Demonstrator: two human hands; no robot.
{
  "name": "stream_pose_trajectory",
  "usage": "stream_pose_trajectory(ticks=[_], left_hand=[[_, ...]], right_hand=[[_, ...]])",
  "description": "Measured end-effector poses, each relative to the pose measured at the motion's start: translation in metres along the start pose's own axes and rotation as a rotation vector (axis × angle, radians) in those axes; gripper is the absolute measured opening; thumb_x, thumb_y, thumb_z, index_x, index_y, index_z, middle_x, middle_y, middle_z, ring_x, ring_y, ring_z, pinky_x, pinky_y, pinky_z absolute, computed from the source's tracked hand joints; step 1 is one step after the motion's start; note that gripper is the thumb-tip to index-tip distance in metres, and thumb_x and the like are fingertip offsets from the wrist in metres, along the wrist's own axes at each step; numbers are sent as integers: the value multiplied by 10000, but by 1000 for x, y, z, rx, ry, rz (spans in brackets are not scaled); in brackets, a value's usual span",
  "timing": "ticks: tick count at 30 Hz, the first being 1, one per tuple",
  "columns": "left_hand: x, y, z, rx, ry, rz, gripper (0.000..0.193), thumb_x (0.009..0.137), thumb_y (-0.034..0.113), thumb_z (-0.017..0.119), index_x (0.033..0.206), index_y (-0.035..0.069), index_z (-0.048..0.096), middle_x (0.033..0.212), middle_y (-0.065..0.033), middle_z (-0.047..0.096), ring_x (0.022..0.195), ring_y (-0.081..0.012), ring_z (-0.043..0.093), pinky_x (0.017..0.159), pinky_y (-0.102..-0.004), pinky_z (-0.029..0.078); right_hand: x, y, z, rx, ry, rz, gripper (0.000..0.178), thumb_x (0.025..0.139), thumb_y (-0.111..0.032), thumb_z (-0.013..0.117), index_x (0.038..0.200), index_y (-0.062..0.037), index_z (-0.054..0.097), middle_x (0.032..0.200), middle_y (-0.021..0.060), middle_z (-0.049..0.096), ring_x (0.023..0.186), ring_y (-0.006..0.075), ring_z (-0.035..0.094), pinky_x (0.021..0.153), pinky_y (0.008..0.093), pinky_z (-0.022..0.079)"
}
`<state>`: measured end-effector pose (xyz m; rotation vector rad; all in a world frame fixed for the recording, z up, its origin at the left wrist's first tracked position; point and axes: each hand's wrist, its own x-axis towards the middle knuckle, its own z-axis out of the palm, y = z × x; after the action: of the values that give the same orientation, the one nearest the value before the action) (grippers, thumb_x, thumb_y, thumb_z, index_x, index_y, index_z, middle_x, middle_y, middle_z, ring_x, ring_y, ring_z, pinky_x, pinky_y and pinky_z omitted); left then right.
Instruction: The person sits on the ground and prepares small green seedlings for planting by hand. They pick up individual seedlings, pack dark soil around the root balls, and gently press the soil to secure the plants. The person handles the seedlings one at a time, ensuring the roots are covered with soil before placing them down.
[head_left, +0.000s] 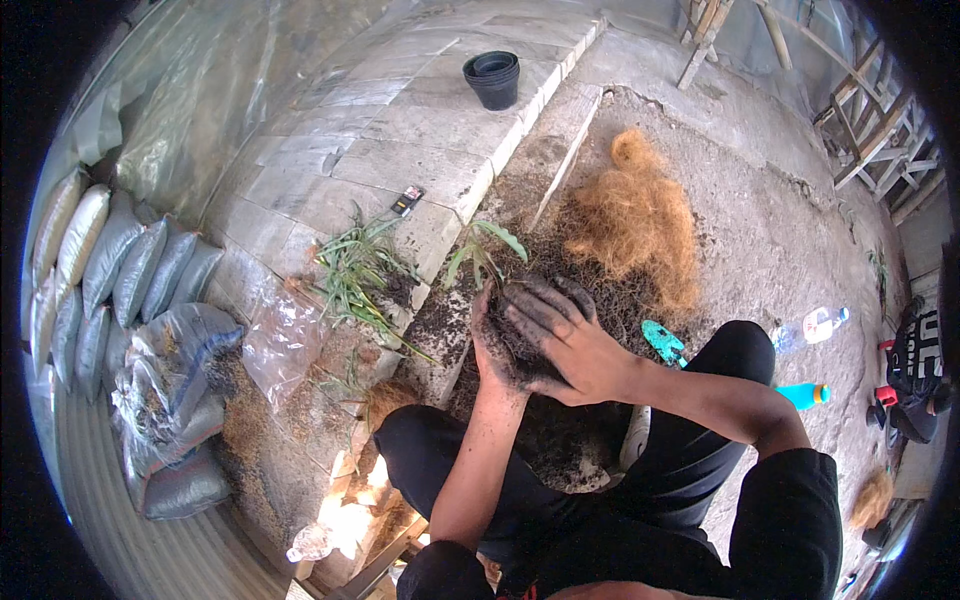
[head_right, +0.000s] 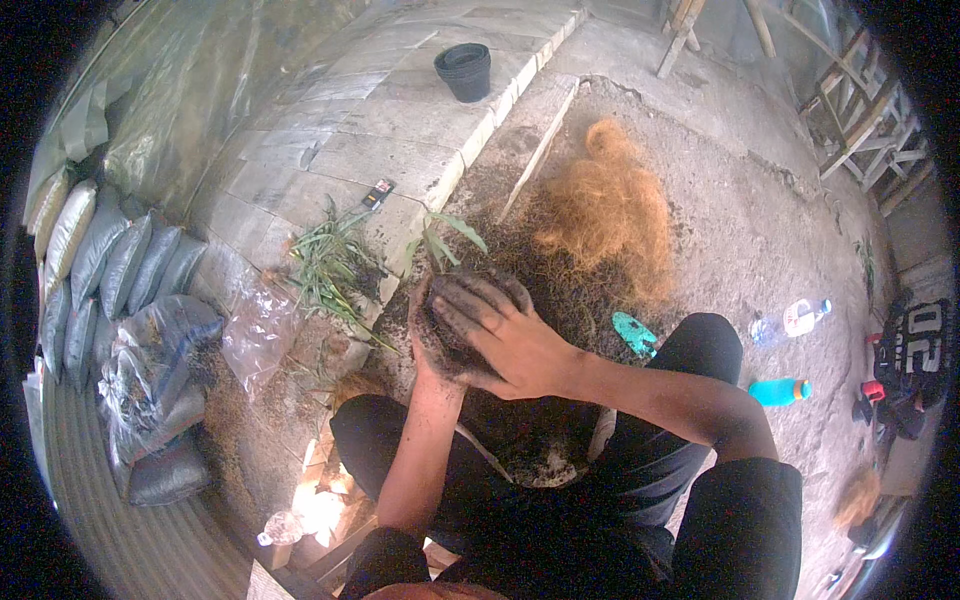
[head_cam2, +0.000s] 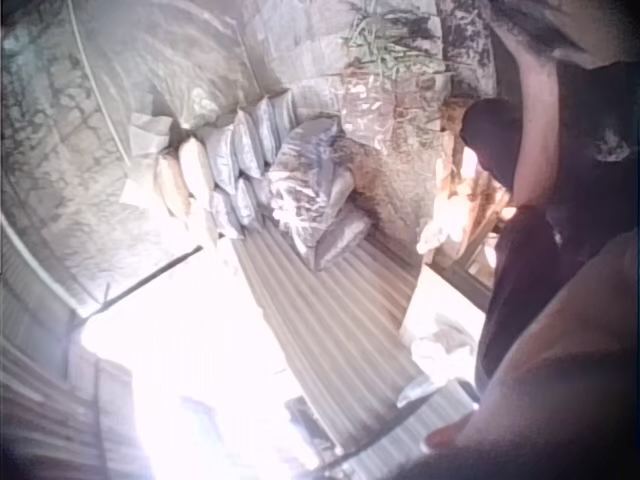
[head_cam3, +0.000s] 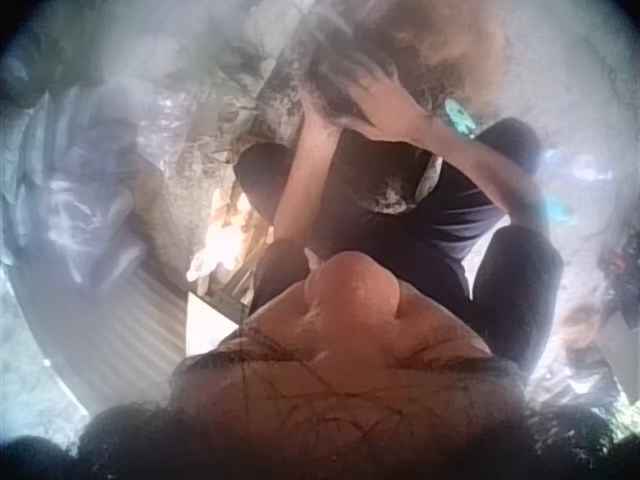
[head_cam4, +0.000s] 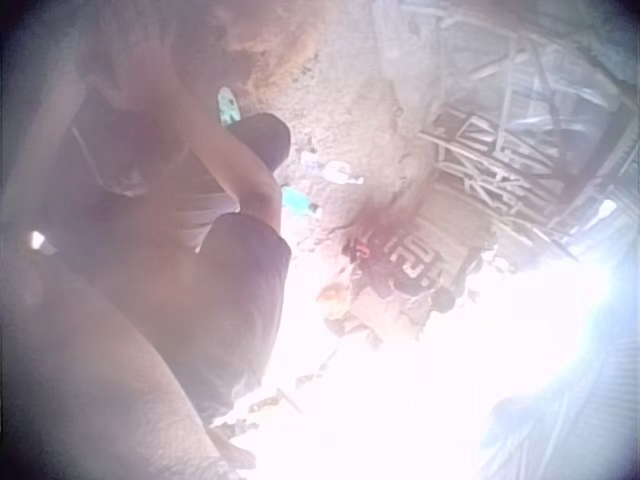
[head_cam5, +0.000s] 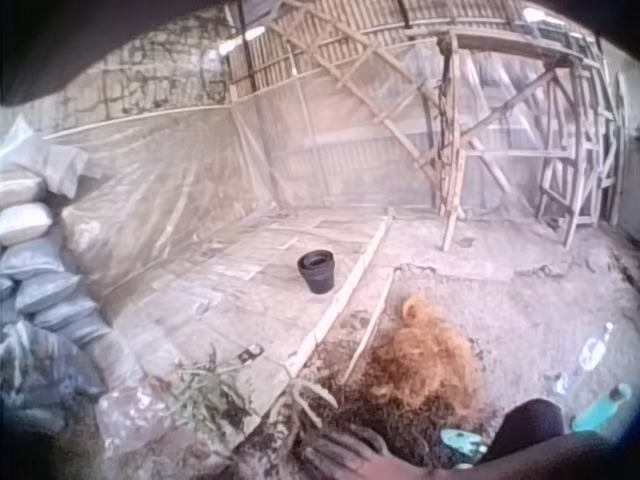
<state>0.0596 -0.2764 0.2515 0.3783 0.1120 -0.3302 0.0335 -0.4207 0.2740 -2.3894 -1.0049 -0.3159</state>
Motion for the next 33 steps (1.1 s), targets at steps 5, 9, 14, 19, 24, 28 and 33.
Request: stream_pose_trajectory(ticks=[5,9,14,19,24,28,33], left_hand=[[4,3,8,195,-4,63,462,964,466,383,1185,98,553,1085,-101,613,977,-246,603,858,-408,491],[-4,-1,42,178,200,58,492,972,478,376,1213,76,526,1061,-89,624,937,-218,625,837,-360,508],[-10,-3,32,317,89,19,553,964,519,399,1275,70,487,1140,-88,589,1008,-219,599,883,-364,490],[-9,-21,35,427,192,34,585,954,525,429,1328,75,426,1183,-69,551,1049,-206,571,894,-354,478],[-11,-26,28,491,156,29,593,967,501,416,1363,60,391,1200,-69,540,1068,-178,566,893,-331,481],[-8,-25,26,502,136,16,599,989,469,383,1368,5,398,1178,-102,570,1003,-174,609,831,-321,517],[-9,-22,29,467,192,-41,518,950,523,435,1096,38,545,837,-74,624,703,-196,645,665,-345,546]], right_hand=[[4,9,-23,267,260,148,637,865,-338,600,1380,-16,408,1380,216,402,1297,370,364,1079,487,244],[6,21,-26,604,346,455,563,860,-324,654,1238,63,495,1148,265,563,1097,399,551,926,459,428],[11,25,-39,384,311,486,501,905,-427,552,1064,44,607,856,321,612,865,442,617,768,459,489],[16,17,-50,233,89,555,426,910,-397,555,985,11,651,760,278,610,747,429,619,690,469,497],[13,27,-47,189,88,398,332,912,-278,589,965,45,640,702,262,594,651,420,602,617,459,487],[14,38,-51,155,203,242,298,922,-218,594,1000,67,633,685,262,593,616,398,599,590,438,482],[19,44,-74,216,145,496,355,964,-269,534,1025,71,617,706,224,623,609,276,628,616,407,491]])
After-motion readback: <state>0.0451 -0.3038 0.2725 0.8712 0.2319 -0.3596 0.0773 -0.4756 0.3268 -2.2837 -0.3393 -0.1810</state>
